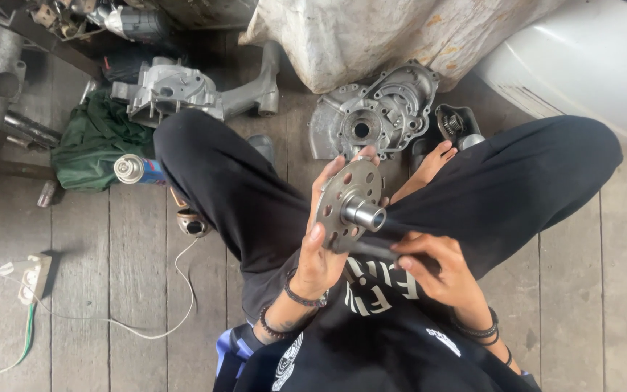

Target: Inspecting and adjusting a motorcycle engine component using a metal rod while sitting on the floor.

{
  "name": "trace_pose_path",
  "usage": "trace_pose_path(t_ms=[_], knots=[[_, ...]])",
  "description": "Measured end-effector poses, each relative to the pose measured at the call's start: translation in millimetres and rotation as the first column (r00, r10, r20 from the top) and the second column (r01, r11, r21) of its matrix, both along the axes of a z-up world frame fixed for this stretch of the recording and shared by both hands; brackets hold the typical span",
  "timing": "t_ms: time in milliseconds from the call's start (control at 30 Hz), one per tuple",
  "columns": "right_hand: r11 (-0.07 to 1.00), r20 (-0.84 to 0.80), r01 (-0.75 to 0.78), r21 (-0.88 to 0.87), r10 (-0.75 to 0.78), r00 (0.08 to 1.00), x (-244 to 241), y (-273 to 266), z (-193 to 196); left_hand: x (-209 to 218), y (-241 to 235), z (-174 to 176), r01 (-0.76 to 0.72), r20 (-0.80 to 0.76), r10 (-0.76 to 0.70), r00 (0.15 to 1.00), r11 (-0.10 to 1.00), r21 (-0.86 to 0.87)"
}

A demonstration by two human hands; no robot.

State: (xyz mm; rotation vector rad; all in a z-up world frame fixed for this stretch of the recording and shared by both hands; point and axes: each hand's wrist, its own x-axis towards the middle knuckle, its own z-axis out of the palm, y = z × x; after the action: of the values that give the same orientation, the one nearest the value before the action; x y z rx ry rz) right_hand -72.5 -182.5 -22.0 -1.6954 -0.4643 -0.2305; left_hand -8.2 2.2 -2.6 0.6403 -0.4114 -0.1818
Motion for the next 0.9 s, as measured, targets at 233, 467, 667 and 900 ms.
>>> trace_pose_path(t_ms=[233, 467, 667, 900], knots=[[1.0, -0.034, 0.018, 0.019, -0.017, 0.999, -5, -1, -14, -2, -8, -1, -0.057, -0.072, 0.053, 0.996, 0.997, -0.051], [0.996, -0.057, 0.067, 0.053, -0.064, 0.996, -11, 10, -29, -4, -8, -4, -0.056, -0.049, 0.059, 0.997, 0.997, 0.053], [0.998, -0.077, 0.068, 0.017, -0.066, 0.995, -5, 12, -19, 2, 0, -8, -0.102, 0.01, 0.102, 0.995, 0.991, 0.085], [0.993, -0.07, 0.115, 0.025, -0.113, 0.991, 0, 15, -22, 4, 0, -11, -0.122, 0.059, 0.117, 0.991, 0.989, 0.085]])
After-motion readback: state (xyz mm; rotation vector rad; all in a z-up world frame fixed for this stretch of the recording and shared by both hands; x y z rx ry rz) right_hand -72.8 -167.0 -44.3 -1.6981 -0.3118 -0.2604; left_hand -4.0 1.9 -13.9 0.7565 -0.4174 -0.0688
